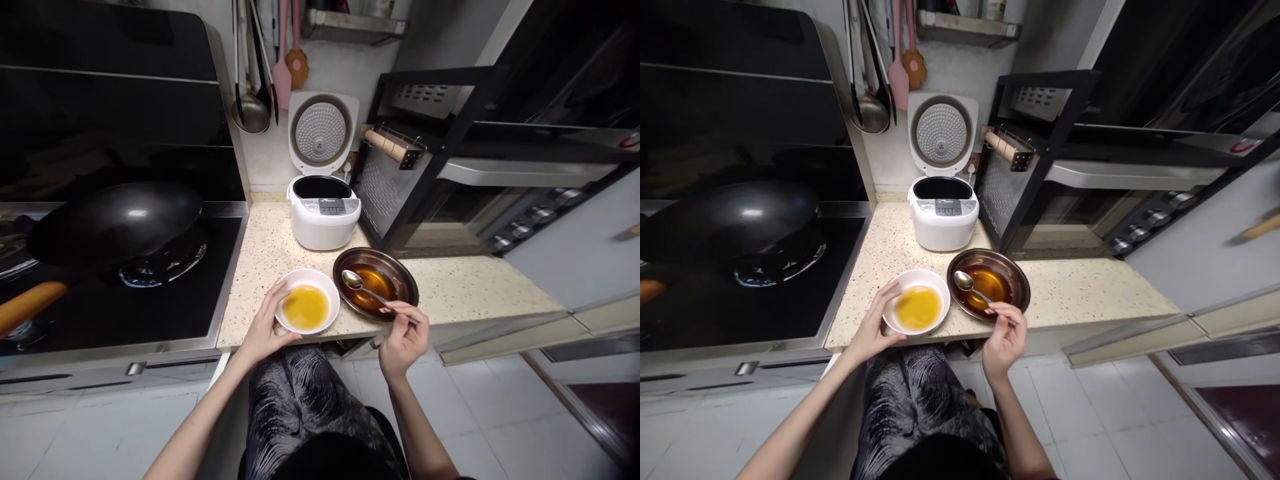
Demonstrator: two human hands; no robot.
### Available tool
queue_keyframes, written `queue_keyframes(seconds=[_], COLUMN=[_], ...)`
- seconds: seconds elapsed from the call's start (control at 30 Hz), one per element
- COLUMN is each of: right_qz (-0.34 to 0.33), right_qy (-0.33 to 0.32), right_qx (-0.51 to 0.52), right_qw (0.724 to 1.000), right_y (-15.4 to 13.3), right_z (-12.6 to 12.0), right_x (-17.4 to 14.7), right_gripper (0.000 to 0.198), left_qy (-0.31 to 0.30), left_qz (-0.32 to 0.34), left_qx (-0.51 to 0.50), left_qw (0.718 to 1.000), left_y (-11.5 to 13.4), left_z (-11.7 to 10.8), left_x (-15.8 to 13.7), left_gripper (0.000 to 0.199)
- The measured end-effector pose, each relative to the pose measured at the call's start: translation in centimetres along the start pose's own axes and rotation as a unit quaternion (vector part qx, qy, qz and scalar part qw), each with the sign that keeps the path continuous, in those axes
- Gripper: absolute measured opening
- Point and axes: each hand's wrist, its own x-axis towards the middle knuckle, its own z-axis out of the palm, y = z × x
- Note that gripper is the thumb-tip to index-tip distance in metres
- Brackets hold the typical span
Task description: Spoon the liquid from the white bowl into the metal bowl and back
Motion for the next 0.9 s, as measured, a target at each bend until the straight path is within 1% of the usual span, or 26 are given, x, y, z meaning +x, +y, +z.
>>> queue_keyframes(seconds=[0.07, 0.17, 0.27, 0.33, 0.43, 0.53, 0.6, 0.67, 0.7, 0.73, 0.77, 0.83, 0.9], right_qz=[-0.042, -0.111, -0.170, -0.213, -0.281, -0.342, -0.375, -0.395, -0.393, -0.385, -0.369, -0.326, -0.275], right_qy=[-0.032, -0.091, -0.142, -0.182, -0.253, -0.314, -0.349, -0.370, -0.375, -0.370, -0.358, -0.302, -0.215], right_qx=[-0.015, -0.033, -0.048, -0.056, -0.081, -0.126, -0.146, -0.149, -0.152, -0.152, -0.150, -0.134, -0.102], right_qw=[0.999, 0.989, 0.974, 0.958, 0.922, 0.877, 0.847, 0.828, 0.826, 0.832, 0.844, 0.886, 0.932], right_y=[0.6, 1.7, 2.4, 2.7, 3.1, 3.8, 4.2, 4.3, 4.2, 4.1, 3.9, 3.2, 2.4], right_z=[-0.8, -1.8, -2.6, -3.0, -3.7, -4.5, -5.0, -5.3, -5.3, -5.2, -5.0, -4.5, -3.7], right_x=[0.1, 0.4, 0.8, 1.1, 1.6, 2.0, 2.3, 2.5, 2.5, 2.5, 2.4, 2.1, 1.5], right_gripper=[0.011, 0.012, 0.015, 0.018, 0.023, 0.023, 0.023, 0.026, 0.027, 0.026, 0.025, 0.021, 0.019], left_qy=[-0.002, -0.009, -0.005, -0.003, -0.006, -0.005, -0.004, -0.005, -0.007, -0.008, -0.006, -0.006, -0.008], left_qz=[-0.005, -0.010, -0.010, -0.006, -0.001, 0.001, 0.001, -0.001, 0.000, -0.002, -0.002, -0.005, -0.005], left_qx=[0.005, 0.009, 0.016, 0.024, 0.035, 0.037, 0.036, 0.032, 0.031, 0.030, 0.028, 0.026, 0.025], left_qw=[1.000, 1.000, 1.000, 1.000, 0.999, 0.999, 0.999, 0.999, 0.999, 1.000, 1.000, 1.000, 1.000], left_y=[0.0, 0.2, 0.3, 0.4, 0.4, 0.4, 0.5, 0.6, 0.6, 0.6, 0.7, 0.7, 0.8], left_z=[-0.1, -0.3, -0.4, -0.5, -0.6, -0.5, -0.5, -0.5, -0.5, -0.5, -0.5, -0.5, -0.5], left_x=[-0.1, -0.2, -0.2, -0.1, -0.1, -0.1, 0.0, 0.0, 0.0, 0.0, 0.0, 0.1, 0.1], left_gripper=[0.086, 0.087, 0.088, 0.089, 0.089, 0.088, 0.087, 0.086, 0.086, 0.087, 0.087, 0.087, 0.088])
